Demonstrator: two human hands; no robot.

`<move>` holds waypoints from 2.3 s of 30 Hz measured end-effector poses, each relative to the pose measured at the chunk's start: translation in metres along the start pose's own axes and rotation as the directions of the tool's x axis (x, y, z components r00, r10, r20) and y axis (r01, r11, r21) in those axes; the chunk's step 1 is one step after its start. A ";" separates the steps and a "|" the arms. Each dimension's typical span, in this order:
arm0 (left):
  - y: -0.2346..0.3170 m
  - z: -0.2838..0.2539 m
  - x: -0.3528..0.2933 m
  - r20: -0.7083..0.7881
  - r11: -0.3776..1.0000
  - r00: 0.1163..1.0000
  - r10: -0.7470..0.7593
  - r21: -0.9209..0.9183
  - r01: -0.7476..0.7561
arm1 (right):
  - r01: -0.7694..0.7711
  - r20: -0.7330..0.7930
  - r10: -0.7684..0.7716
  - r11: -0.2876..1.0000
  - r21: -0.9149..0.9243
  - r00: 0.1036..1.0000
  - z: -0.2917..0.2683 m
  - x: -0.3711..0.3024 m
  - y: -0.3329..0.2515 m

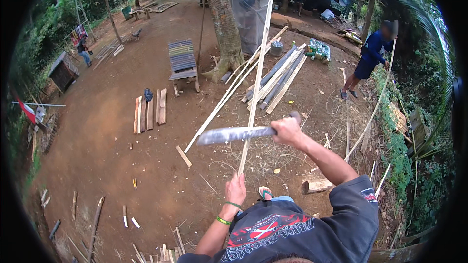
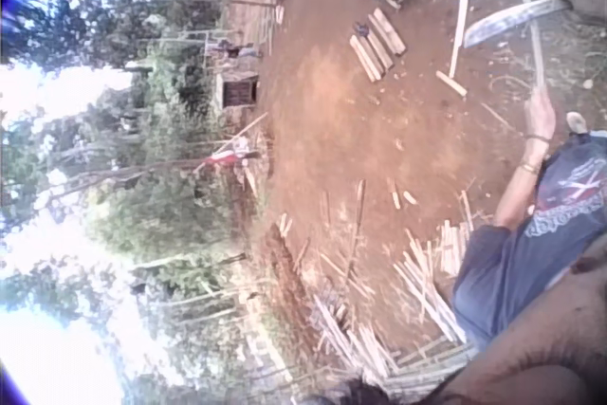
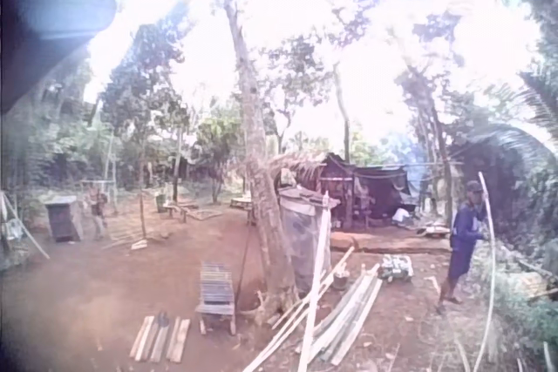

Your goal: The person uses a machete to shave and smooth a long, thin piece of wood. They hold the wood vertically and repeatedly strike it with the blade to remove splinters and shape the surface. The person occasionally rotates the wood to work on different sides.

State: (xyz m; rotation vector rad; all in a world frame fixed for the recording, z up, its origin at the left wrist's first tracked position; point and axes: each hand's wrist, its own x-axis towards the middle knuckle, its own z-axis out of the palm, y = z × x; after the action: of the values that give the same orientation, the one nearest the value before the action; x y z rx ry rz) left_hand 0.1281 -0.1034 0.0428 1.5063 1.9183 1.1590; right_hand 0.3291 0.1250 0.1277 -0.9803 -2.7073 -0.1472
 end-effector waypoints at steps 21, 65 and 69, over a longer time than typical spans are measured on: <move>-0.001 -0.014 -0.025 0.310 0.945 0.927 -0.210 -0.178 0.273 | -0.673 -0.007 0.691 0.707 0.219 0.723 -0.032 0.034 0.193; 0.039 0.058 0.142 0.050 0.890 0.954 -0.295 -0.350 0.293 | -0.329 -0.124 0.586 0.603 0.727 0.800 0.062 -0.046 0.103; 0.034 0.051 0.148 0.106 0.888 0.952 -0.289 -0.342 0.308 | -0.068 -0.250 0.283 0.776 0.627 0.926 0.059 -0.007 0.057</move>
State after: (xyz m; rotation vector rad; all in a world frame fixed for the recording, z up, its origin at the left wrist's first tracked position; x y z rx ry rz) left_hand 0.1398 0.0546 0.0646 0.9993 1.7155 1.2281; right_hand 0.3585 0.1747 0.0697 -0.8930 -2.1010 0.5272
